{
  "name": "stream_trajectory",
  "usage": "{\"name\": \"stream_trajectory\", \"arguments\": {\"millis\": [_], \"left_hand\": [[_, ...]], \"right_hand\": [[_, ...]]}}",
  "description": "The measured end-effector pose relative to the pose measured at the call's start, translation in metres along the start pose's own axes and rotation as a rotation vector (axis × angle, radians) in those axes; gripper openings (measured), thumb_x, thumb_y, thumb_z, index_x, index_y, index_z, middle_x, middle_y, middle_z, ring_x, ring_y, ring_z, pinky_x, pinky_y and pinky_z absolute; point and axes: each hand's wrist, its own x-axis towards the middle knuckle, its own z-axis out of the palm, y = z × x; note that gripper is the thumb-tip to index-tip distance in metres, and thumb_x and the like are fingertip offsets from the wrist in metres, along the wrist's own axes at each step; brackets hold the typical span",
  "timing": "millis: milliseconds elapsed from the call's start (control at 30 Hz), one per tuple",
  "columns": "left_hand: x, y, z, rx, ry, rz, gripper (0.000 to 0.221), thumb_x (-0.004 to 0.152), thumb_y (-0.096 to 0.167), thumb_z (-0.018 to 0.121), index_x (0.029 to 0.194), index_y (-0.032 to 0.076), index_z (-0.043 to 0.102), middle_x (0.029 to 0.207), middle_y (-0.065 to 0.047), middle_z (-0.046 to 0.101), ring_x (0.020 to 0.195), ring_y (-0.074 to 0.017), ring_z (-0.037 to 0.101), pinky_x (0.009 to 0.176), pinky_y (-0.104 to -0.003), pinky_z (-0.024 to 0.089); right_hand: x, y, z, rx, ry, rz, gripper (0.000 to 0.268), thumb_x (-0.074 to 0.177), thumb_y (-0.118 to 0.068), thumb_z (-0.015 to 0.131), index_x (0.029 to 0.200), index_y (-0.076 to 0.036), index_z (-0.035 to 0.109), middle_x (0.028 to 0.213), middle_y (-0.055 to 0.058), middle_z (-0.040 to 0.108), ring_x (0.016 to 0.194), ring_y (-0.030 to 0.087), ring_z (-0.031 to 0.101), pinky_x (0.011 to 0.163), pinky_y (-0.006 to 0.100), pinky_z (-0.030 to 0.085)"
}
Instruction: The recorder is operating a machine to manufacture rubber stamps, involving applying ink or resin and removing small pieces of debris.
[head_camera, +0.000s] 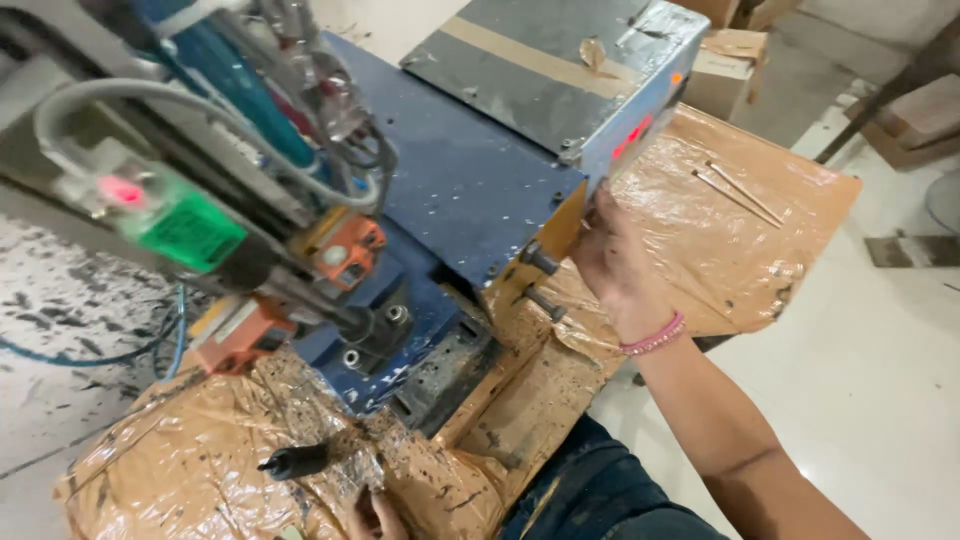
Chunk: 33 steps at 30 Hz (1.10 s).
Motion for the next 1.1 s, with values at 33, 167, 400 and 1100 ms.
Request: {"name": "stream_trajectory", "arguments": {"millis": [33,167,400,1100], "left_hand": [[0.008,0.028,0.036,0.027,0.007,-0.014,0.031,0.1,0.02,0.065,0.125,0.002,0.068,0.099,-0.011,0.074,0.082,-0.0171,0.067,0.074,-0.031,0.054],[0.014,0.026,0.02,0.136,0.133,-0.137,0.031,0.098,0.022,0.067,0.122,0.004,0.071,0.095,-0.011,0.075,0.078,-0.0168,0.067,0.07,-0.031,0.054],[0.015,0.046,0.019,0.192,0.108,-0.131,0.027,0.096,0.019,0.066,0.119,0.007,0.072,0.09,-0.009,0.075,0.073,-0.0183,0.068,0.069,-0.032,0.054],[0.032,0.082,-0.011,0.146,0.412,0.057,0.054,0.095,0.012,0.069,0.144,-0.001,0.05,0.118,-0.016,0.056,0.103,-0.0235,0.059,0.082,-0.034,0.052]], "right_hand": [[0.007,0.013,-0.015,0.063,-0.009,-0.069,0.026,0.111,-0.032,0.062,0.126,-0.011,0.058,0.12,0.008,0.06,0.115,0.025,0.057,0.106,0.049,0.047],[-0.007,-0.002,0.024,0.001,-0.005,0.006,0.033,0.105,-0.036,0.059,0.129,-0.013,0.06,0.124,0.005,0.063,0.119,0.025,0.057,0.109,0.046,0.047],[-0.043,0.036,-0.039,-0.388,-0.067,-0.1,0.017,0.108,-0.018,0.062,0.124,-0.012,0.06,0.118,0.003,0.062,0.106,0.017,0.058,0.092,0.036,0.049],[-0.142,0.173,-0.138,-1.881,-0.52,-0.24,0.026,0.087,-0.03,0.072,0.088,-0.006,0.061,0.086,0.017,0.066,0.081,0.042,0.064,0.069,0.051,0.052]]}}
